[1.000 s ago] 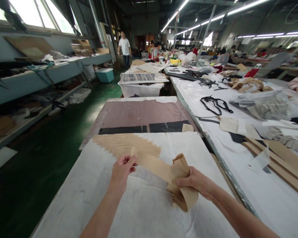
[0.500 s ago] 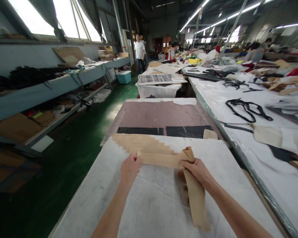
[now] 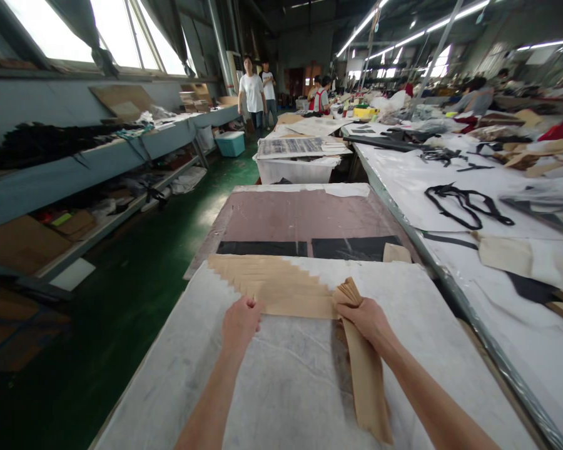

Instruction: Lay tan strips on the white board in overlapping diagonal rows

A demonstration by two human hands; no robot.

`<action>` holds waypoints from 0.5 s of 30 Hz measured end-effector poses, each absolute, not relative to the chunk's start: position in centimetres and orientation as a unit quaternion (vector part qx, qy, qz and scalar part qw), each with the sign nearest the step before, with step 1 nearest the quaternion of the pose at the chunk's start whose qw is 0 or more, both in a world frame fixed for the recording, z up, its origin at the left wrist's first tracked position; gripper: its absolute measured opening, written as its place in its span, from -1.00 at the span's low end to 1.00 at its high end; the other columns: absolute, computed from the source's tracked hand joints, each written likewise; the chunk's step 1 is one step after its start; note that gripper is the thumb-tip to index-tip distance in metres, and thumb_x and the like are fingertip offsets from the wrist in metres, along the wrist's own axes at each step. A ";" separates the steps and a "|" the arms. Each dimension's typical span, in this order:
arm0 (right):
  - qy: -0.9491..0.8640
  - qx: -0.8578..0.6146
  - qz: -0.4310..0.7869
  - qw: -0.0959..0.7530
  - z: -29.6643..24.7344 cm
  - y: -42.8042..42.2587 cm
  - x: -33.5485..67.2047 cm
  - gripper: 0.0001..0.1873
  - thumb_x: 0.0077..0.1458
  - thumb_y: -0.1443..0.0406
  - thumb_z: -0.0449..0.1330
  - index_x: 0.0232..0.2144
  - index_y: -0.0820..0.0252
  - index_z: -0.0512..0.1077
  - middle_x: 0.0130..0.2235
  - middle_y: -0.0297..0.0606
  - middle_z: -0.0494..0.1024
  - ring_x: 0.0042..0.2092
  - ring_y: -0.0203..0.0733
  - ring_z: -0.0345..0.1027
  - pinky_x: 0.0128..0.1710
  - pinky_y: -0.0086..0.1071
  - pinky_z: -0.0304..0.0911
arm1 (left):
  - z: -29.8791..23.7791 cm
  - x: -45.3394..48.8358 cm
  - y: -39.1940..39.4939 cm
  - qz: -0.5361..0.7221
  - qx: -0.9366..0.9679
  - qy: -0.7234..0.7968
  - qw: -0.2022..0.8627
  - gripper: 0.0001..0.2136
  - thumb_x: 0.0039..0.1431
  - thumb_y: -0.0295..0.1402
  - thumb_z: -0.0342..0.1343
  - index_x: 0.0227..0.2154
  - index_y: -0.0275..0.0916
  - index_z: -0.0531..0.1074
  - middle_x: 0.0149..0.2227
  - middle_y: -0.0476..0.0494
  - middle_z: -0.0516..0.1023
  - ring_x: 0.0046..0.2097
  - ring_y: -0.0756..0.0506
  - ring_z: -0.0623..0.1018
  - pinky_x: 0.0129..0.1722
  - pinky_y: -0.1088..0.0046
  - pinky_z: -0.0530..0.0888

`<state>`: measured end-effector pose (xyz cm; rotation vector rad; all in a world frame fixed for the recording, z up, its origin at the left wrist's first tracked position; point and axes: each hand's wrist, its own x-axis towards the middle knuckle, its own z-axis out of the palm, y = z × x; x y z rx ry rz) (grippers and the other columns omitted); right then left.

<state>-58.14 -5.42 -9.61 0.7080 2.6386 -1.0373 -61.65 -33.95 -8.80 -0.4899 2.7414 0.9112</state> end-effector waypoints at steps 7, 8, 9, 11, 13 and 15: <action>0.905 0.235 -0.333 0.119 -9.6 -5.6 -58.5 -0.66 -0.08 0.08 0.17 -0.43 0.24 0.53 -0.41 -0.10 0.58 -0.36 -0.07 0.46 -0.47 -0.38 0.17 | -9.0 -62.0 -34.2 0.324 -0.150 0.927 0.119 -0.81 0.00 -0.18 0.01 -0.54 -0.18 0.37 -0.58 0.00 0.55 -0.57 -0.06 0.53 -0.51 0.47 0.33; 0.907 0.235 -0.329 0.119 -9.6 -5.6 -58.5 -0.66 -0.07 0.08 0.17 -0.42 0.25 0.53 -0.40 -0.09 0.58 -0.36 -0.07 0.45 -0.47 -0.38 0.17 | -9.0 -62.0 -34.3 0.323 -0.148 0.927 0.120 -0.80 0.00 -0.18 0.01 -0.54 -0.18 0.38 -0.58 0.00 0.56 -0.57 -0.07 0.53 -0.51 0.47 0.33; 0.909 0.235 -0.324 0.120 -9.6 -5.7 -58.5 -0.66 -0.06 0.09 0.17 -0.42 0.25 0.53 -0.40 -0.08 0.58 -0.36 -0.08 0.45 -0.47 -0.38 0.17 | -9.0 -62.0 -34.2 0.322 -0.146 0.928 0.121 -0.80 0.00 -0.18 0.01 -0.54 -0.18 0.38 -0.57 0.00 0.56 -0.56 -0.07 0.53 -0.51 0.47 0.33; 0.913 0.235 -0.310 0.124 -9.4 -5.8 -58.6 -0.66 -0.06 0.10 0.16 -0.41 0.27 0.53 -0.38 -0.06 0.58 -0.34 -0.07 0.45 -0.46 -0.38 0.18 | -8.9 -62.0 -34.2 0.314 -0.140 0.931 0.122 -0.80 0.01 -0.18 0.00 -0.54 -0.19 0.38 -0.57 0.00 0.56 -0.55 -0.06 0.54 -0.49 0.47 0.34; 0.918 0.235 -0.293 0.130 -9.2 -5.9 -58.8 -0.66 -0.06 0.11 0.16 -0.38 0.28 0.53 -0.35 -0.03 0.59 -0.32 -0.05 0.46 -0.44 -0.37 0.18 | -8.9 -62.1 -34.1 0.299 -0.133 0.937 0.124 -0.80 0.03 -0.19 -0.01 -0.53 -0.19 0.37 -0.56 0.00 0.56 -0.55 -0.06 0.54 -0.48 0.47 0.34; 0.923 0.233 -0.274 0.138 -8.8 -5.9 -59.0 -0.64 -0.07 0.11 0.17 -0.35 0.29 0.53 -0.31 0.01 0.59 -0.28 0.00 0.46 -0.42 -0.35 0.19 | -8.7 -62.2 -34.1 0.278 -0.124 0.944 0.129 -0.80 0.05 -0.19 -0.03 -0.53 -0.19 0.36 -0.57 0.00 0.55 -0.55 -0.05 0.53 -0.48 0.47 0.34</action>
